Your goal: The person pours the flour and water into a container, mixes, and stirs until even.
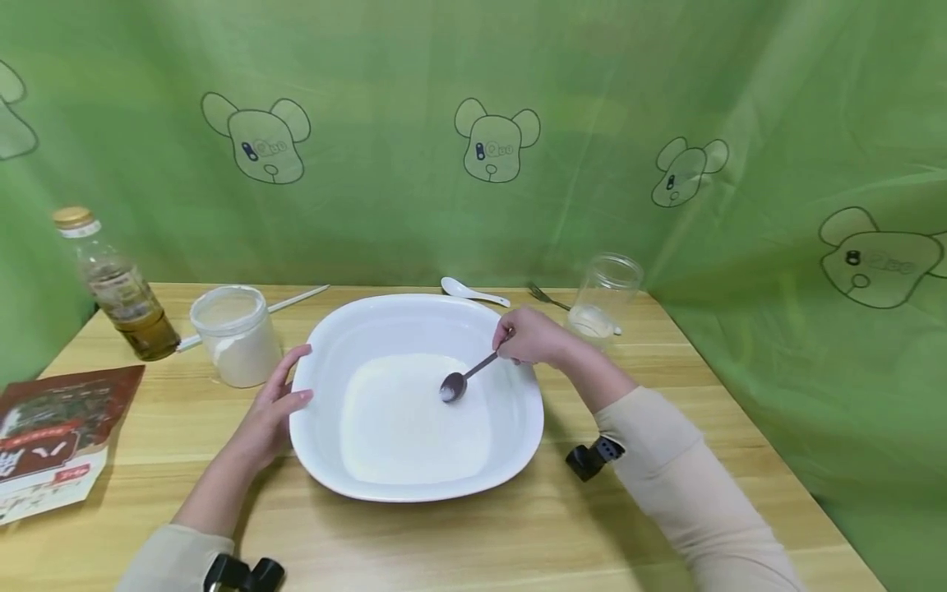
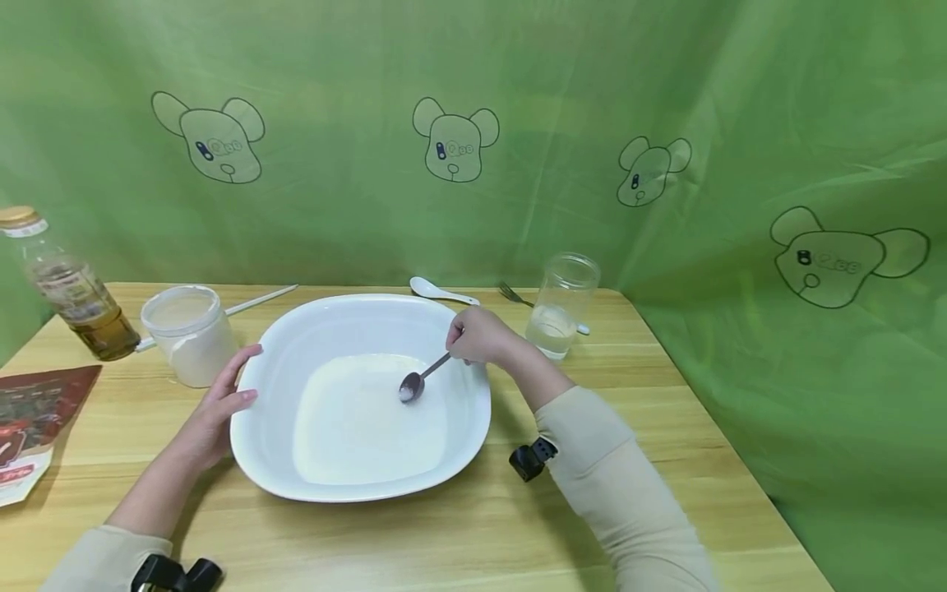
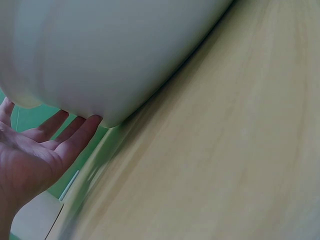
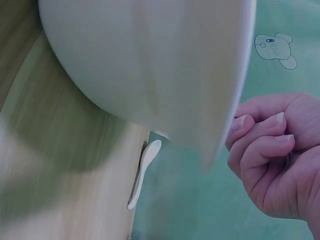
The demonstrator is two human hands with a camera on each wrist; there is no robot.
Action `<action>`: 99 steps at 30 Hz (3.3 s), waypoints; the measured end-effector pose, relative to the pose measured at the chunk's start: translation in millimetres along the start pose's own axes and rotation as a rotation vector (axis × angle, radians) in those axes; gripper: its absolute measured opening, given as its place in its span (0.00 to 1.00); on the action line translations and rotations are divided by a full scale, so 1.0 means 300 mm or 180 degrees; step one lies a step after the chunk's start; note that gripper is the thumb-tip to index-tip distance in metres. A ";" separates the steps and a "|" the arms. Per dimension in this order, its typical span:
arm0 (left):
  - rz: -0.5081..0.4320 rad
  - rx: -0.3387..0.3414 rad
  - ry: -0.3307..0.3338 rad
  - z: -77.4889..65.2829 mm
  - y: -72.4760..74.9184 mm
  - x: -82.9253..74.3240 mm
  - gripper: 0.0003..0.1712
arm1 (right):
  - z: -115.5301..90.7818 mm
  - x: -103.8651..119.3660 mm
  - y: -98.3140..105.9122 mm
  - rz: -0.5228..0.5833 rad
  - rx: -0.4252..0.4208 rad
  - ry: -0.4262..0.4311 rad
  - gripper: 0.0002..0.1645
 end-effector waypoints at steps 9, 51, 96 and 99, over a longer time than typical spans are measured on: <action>-0.0004 -0.0011 0.0007 0.001 -0.001 0.002 0.31 | 0.055 0.009 -0.115 0.0472 0.0206 -0.0065 0.05; 0.0076 -0.0005 -0.0001 0.003 -0.003 0.001 0.30 | -0.025 -0.036 0.027 0.0110 0.0118 0.0021 0.06; 0.0051 -0.0020 -0.0017 0.000 -0.002 0.000 0.30 | 0.045 0.022 -0.139 0.0570 0.0070 -0.0128 0.04; 0.0077 -0.0037 -0.0013 -0.001 -0.003 -0.001 0.30 | 0.058 0.058 -0.195 0.0728 0.0186 -0.0132 0.04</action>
Point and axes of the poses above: each hand's wrist, its own z-axis towards the middle knuckle, its own y-axis out of the back of the hand, x = y × z, the point moved 5 cm from there along z, towards the middle knuckle, and after that the axes turned 6 degrees about -x, right-handed, at the moved point
